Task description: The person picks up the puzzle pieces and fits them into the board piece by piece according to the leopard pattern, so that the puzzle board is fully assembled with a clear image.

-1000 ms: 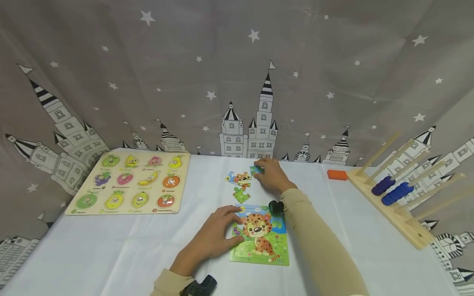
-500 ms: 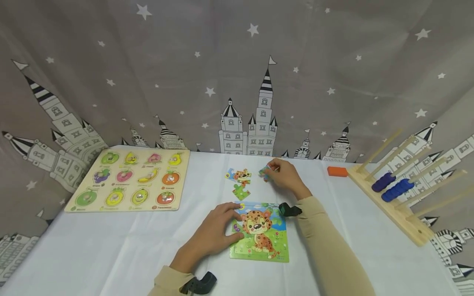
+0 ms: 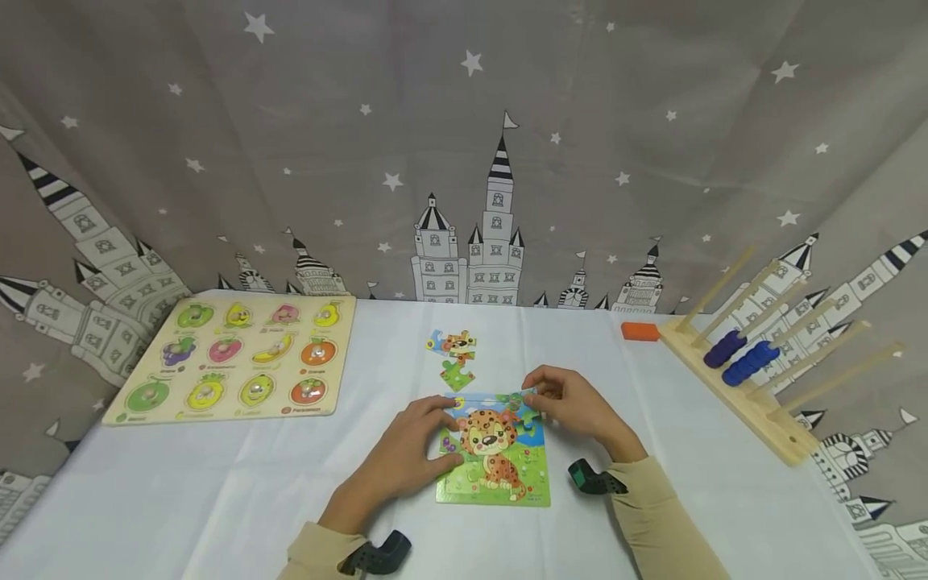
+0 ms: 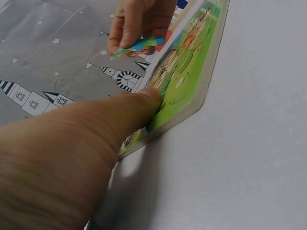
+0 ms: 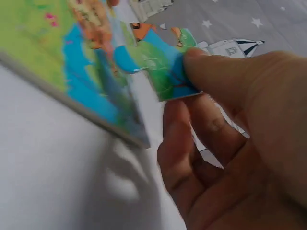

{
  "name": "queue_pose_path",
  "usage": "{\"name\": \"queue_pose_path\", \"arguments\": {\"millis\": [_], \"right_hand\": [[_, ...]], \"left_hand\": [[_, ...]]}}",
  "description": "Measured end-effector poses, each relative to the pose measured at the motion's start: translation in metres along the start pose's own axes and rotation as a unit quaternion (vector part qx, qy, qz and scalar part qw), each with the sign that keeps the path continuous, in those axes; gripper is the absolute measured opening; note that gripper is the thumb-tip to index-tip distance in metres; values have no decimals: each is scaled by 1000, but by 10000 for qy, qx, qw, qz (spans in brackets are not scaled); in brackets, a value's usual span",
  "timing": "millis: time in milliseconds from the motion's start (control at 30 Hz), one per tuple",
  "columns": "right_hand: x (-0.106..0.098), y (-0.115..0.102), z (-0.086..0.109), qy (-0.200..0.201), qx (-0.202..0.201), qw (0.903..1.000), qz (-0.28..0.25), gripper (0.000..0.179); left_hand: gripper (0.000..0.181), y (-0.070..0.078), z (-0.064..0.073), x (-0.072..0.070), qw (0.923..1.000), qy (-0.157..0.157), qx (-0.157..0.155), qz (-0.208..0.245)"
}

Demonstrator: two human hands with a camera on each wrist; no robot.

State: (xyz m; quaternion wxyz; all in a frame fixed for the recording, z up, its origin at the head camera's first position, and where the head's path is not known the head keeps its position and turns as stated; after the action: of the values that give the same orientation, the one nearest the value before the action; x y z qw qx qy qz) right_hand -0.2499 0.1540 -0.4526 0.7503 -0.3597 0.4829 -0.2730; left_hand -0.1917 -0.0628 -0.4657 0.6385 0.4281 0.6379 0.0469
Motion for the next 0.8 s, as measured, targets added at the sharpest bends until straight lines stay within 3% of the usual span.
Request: {"name": "queue_pose_path", "arguments": {"millis": [367, 800], "right_hand": [[1, 2, 10, 765, 231, 9933, 839, 11], [8, -5, 9, 1007, 221, 9849, 1392, 13]], "left_hand": [[31, -2, -1, 2, 10000, -20, 6, 8], [33, 3, -1, 1, 9999, -25, 137, -94]]}}
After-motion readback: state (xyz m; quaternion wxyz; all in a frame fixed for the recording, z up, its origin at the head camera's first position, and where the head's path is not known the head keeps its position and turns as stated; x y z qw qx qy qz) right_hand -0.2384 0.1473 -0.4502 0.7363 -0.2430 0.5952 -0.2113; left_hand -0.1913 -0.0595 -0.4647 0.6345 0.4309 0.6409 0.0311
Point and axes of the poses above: each hand's wrist, its own z-axis away from the middle knuckle, its own x-axis out of the palm, y = z × x, the point moved 10 cm from there along -z, towards the middle knuckle, and after that the axes turned 9 degrees about x, right-handed, at the moved point
